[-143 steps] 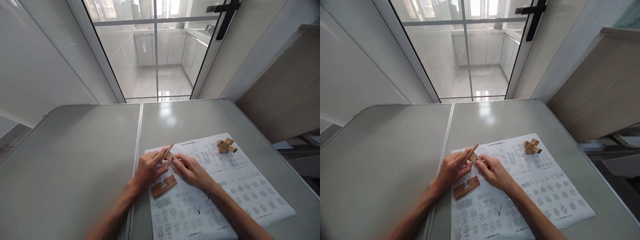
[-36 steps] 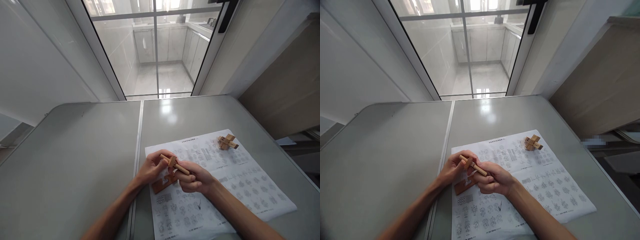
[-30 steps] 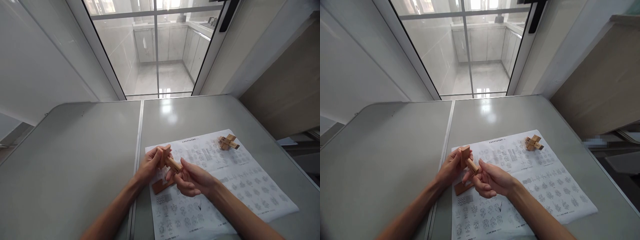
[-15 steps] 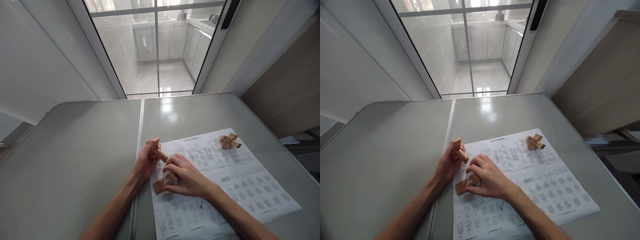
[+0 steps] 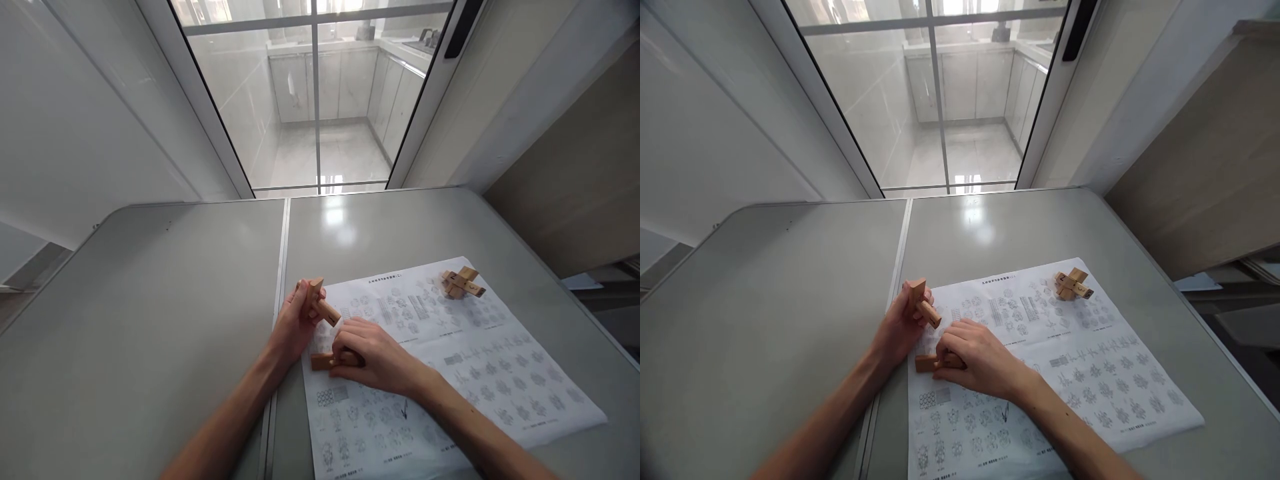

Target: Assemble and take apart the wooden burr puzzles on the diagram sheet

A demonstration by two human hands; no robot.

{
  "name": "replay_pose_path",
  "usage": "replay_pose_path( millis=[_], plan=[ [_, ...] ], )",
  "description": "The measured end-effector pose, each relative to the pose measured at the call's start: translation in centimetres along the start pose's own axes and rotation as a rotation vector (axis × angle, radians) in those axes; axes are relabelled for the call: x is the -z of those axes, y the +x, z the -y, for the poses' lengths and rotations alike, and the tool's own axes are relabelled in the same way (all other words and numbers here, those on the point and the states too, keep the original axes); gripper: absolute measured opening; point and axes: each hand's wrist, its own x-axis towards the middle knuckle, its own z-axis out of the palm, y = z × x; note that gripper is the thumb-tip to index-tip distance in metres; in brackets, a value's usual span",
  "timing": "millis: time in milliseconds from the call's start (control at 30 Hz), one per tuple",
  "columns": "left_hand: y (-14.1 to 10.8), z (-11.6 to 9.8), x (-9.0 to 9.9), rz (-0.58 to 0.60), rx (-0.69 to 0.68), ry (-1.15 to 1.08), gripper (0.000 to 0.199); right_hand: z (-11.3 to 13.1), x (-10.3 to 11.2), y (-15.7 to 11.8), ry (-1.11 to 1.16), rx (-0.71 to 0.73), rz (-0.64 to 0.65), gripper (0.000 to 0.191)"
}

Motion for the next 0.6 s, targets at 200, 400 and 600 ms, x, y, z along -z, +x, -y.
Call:
replay_pose_path(
  millis=[200,400,600],
  plan=[
    [-0.1,0.0,0.1,-0.007,0.022,0.022,0.051,0.7,0.7,-0.4,0.61,-0.24,-0.052,0.021],
    [-0.3,0.2,-0.1,-0.001,-0.016,0.094,0.05,0.1,2.2,-0.6,1.131,-0.281,-0.259,0.025],
    [-0.8,0.2,-0.8,0.055,-0.017,0.331,0.051,0.2,2.7,-0.2,1.179,-0.409,-0.451,0.033]
  ],
)
